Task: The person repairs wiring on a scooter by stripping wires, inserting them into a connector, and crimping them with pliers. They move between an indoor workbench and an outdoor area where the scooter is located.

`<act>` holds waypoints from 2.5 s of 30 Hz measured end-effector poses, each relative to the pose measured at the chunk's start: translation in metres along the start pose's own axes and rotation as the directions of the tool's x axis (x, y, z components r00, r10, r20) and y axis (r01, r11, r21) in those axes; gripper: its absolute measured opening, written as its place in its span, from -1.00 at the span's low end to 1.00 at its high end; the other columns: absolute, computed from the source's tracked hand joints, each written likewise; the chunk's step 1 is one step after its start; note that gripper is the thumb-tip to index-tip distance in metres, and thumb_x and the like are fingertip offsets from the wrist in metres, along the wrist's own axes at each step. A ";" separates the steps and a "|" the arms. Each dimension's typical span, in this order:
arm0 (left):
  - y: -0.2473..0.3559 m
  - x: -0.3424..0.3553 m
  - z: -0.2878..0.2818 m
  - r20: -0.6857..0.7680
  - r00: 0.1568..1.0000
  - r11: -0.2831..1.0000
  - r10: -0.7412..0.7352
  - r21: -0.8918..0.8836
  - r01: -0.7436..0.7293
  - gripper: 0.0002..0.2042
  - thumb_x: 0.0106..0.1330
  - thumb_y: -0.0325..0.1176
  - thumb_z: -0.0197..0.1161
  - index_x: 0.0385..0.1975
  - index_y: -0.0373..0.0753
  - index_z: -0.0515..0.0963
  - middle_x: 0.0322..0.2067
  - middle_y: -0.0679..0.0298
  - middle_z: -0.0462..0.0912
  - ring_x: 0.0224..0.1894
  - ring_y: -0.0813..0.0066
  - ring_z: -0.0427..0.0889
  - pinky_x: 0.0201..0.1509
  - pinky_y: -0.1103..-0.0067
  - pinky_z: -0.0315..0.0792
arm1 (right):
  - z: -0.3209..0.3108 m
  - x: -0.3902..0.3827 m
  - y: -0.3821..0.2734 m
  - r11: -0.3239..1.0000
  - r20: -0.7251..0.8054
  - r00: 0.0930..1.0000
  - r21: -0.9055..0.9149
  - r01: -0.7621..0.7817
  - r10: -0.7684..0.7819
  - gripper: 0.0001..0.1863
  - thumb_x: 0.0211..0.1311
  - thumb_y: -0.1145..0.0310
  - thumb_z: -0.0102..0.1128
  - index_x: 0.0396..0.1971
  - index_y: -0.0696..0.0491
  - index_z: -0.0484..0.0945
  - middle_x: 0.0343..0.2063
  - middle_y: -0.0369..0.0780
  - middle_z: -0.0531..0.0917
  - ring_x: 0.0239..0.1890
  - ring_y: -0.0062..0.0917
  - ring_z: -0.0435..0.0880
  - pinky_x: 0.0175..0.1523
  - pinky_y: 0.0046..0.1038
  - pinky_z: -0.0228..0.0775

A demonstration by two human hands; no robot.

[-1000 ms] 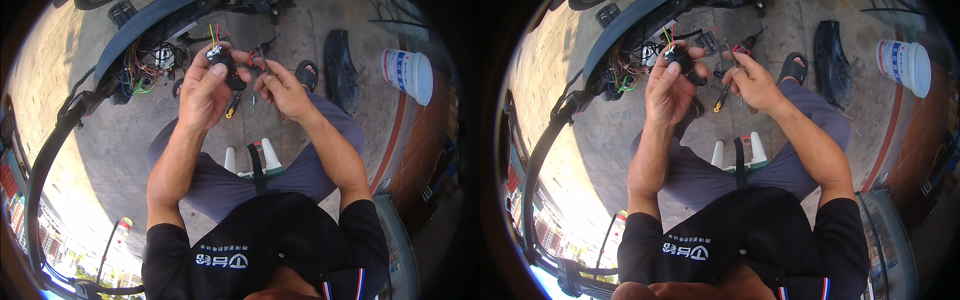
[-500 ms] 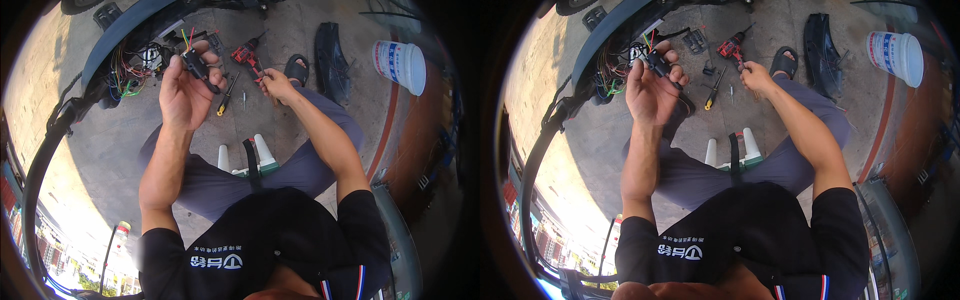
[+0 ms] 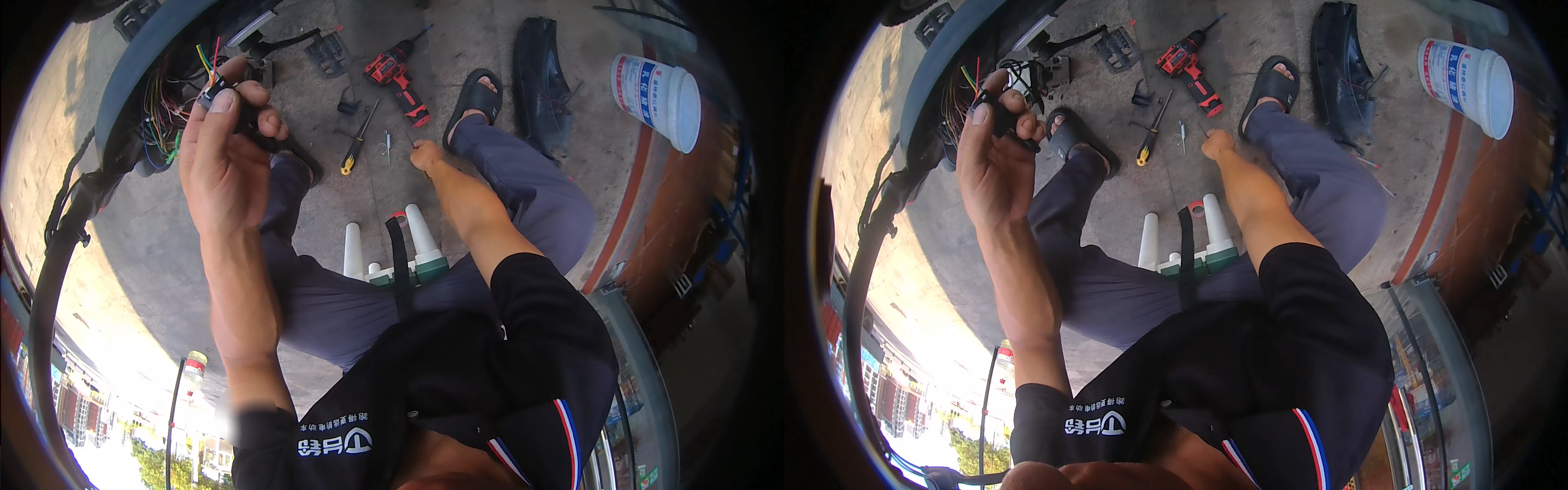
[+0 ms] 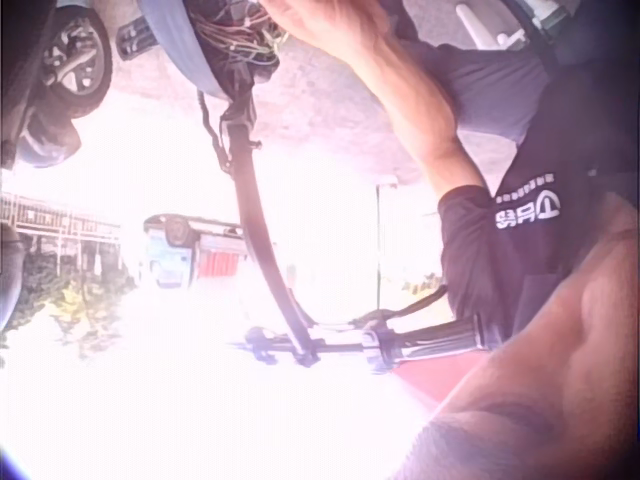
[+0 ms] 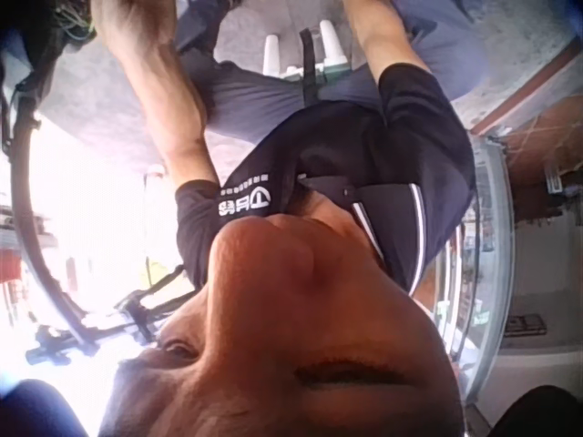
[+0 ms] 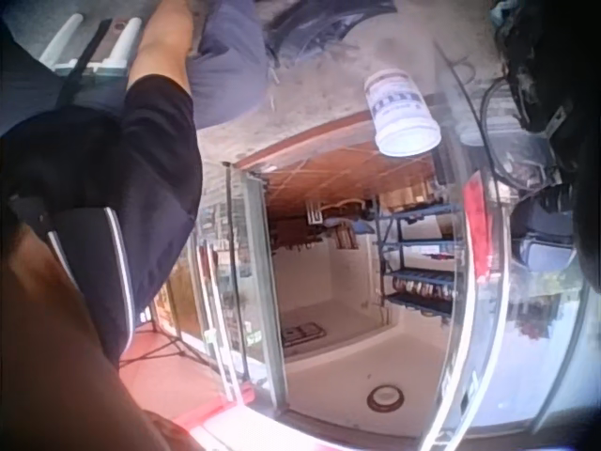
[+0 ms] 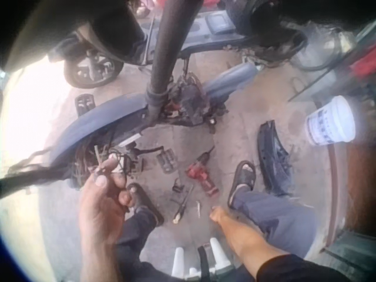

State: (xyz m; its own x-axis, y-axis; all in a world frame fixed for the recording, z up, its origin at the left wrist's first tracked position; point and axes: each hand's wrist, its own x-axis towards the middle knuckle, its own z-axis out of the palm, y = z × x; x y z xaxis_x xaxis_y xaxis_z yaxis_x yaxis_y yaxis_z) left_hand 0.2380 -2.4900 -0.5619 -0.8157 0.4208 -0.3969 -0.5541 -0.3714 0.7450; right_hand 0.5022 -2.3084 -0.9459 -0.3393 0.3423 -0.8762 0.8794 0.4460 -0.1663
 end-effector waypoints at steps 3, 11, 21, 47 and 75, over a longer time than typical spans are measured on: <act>0.001 -0.001 -0.001 -0.017 0.999 0.998 0.038 0.045 -0.037 -0.63 0.39 -0.38 0.01 0.13 -0.43 0.31 -0.25 0.14 0.58 -0.34 0.44 0.51 -0.22 0.50 0.42 | -0.007 -0.003 -0.013 1.000 -0.059 0.998 0.015 0.003 -0.002 -0.62 0.12 0.22 0.08 -0.03 -0.10 0.58 -0.01 -0.10 0.59 0.09 -0.17 0.53 0.18 -0.30 0.36; -0.001 0.002 -0.008 -0.015 0.990 0.984 0.140 0.109 -0.137 -0.75 0.38 -0.39 0.04 -0.03 -0.38 0.37 -0.19 0.02 0.61 -0.35 0.44 0.54 -0.24 0.51 0.46 | -0.030 -0.038 -0.049 0.991 -0.095 0.986 -0.004 0.134 -0.134 -0.60 0.14 0.19 0.05 -0.02 -0.04 0.58 -0.03 -0.10 0.61 0.07 -0.24 0.55 0.16 -0.34 0.37; -0.073 -0.065 -0.020 -0.084 0.985 0.989 -0.148 0.010 0.149 -0.80 0.36 -0.32 0.10 -0.11 -0.24 0.46 -0.27 0.19 0.60 -0.36 0.42 0.55 -0.28 0.45 0.49 | -0.150 -0.177 -0.110 0.790 -0.346 0.792 0.187 0.584 -0.503 -0.62 0.18 0.20 0.12 -0.06 0.06 0.59 -0.17 -0.13 0.67 -0.07 -0.40 0.63 0.04 -0.43 0.42; -0.197 -0.243 -0.067 -0.026 0.897 0.873 -0.442 -0.245 0.423 -0.72 0.34 -0.37 -0.02 -0.02 -0.36 0.40 -0.23 0.04 0.61 -0.29 0.32 0.61 -0.19 0.43 0.53 | -0.100 -0.280 -0.032 0.750 -0.317 0.809 0.313 0.582 -0.495 -0.72 0.25 0.30 0.11 -0.14 0.15 0.60 -0.40 -0.28 0.66 -0.40 -0.69 0.57 -0.24 -0.58 0.44; -0.035 -0.461 0.205 -0.467 0.625 0.779 -0.626 -0.405 0.478 -0.80 0.31 -0.31 0.00 -0.18 -0.25 0.42 -0.43 0.21 0.52 -0.47 0.41 0.47 -0.40 0.54 0.38 | -0.248 -0.457 0.199 0.720 0.151 0.988 0.690 -0.078 -0.038 -0.80 0.34 0.31 0.03 -0.21 0.11 0.55 -0.44 -0.32 0.60 -0.49 -0.72 0.49 -0.45 -0.64 0.33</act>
State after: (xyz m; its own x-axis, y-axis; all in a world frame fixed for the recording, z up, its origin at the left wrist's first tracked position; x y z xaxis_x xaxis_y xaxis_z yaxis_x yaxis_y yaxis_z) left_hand 0.6678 -2.5017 -0.2952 -0.2405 0.1088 -0.9645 -0.8892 -0.4232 0.1740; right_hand 0.7493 -2.1710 -0.4667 -0.3182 0.1965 -0.9274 0.8896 -0.2762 -0.3638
